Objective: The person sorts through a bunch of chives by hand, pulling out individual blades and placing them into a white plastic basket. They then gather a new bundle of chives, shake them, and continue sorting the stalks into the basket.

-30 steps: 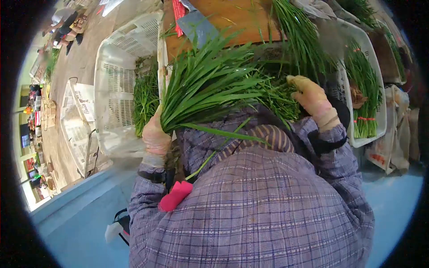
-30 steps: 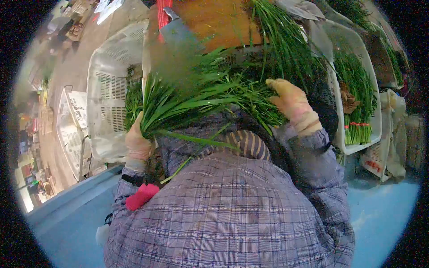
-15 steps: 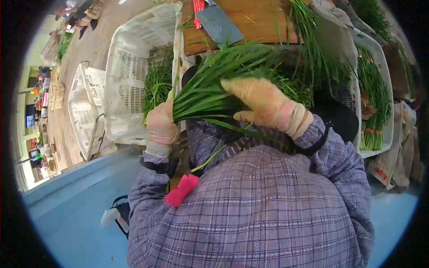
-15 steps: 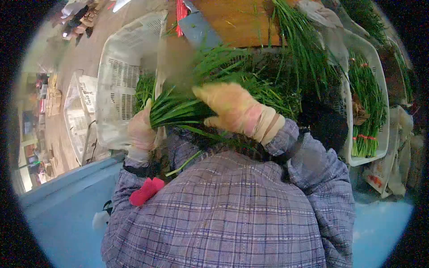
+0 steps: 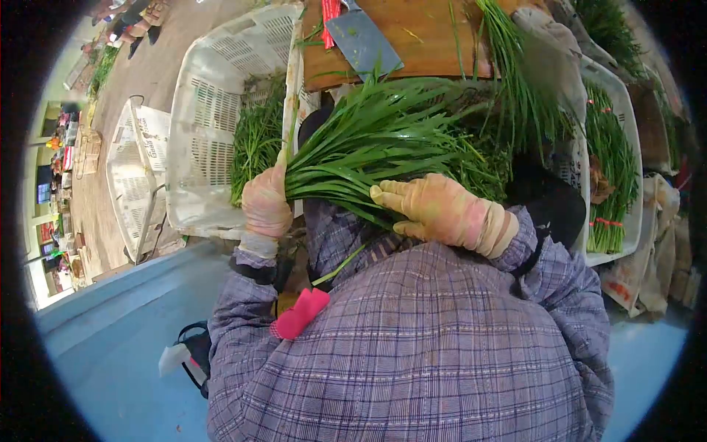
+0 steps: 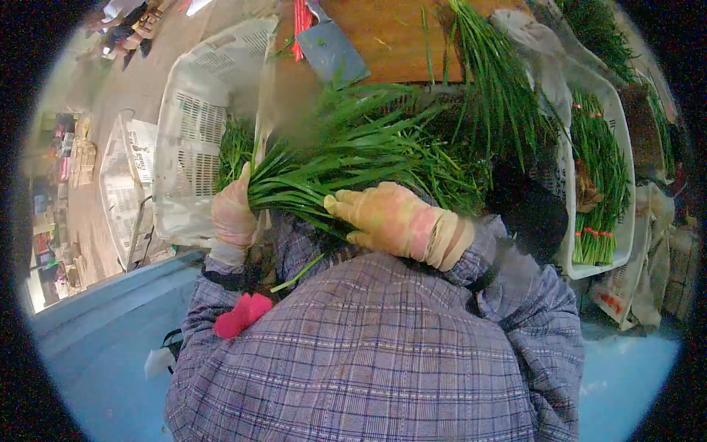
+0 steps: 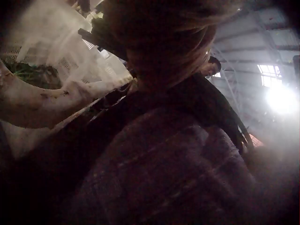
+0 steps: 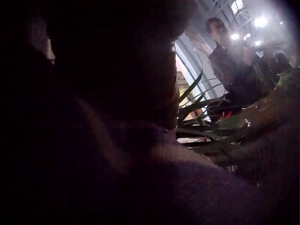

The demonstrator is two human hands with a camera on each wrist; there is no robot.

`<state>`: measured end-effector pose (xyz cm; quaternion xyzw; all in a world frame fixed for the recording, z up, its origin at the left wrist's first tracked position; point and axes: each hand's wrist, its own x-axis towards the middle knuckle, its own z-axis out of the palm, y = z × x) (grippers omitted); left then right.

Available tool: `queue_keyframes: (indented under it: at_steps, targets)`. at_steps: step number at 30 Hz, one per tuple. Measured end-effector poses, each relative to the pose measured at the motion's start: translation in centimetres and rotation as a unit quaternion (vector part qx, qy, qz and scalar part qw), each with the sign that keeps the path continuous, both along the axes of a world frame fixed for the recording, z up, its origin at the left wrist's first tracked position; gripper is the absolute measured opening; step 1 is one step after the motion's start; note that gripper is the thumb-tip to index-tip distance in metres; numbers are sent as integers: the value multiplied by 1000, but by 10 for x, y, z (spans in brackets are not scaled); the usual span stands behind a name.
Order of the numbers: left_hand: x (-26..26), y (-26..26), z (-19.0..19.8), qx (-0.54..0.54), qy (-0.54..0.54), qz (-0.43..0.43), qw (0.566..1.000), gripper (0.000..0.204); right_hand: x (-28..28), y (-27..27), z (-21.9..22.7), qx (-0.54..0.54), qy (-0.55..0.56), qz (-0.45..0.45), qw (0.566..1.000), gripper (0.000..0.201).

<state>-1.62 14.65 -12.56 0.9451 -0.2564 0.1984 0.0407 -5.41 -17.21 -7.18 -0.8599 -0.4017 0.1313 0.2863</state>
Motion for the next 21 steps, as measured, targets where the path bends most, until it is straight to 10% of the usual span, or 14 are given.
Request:
queue_keyframes:
  at_steps: [9,15,21]
  targets:
    - [-2,5,18,60,-19,-18,998,57,6,-29,14,103,14,-108,989,31]
    - [0,3,30,61,-30,-57,996,53,39,-55,25,425,122,-394,805,30]
    - [6,-13,59,58,-94,-115,987,51,61,-54,23,236,232,-429,841,45]
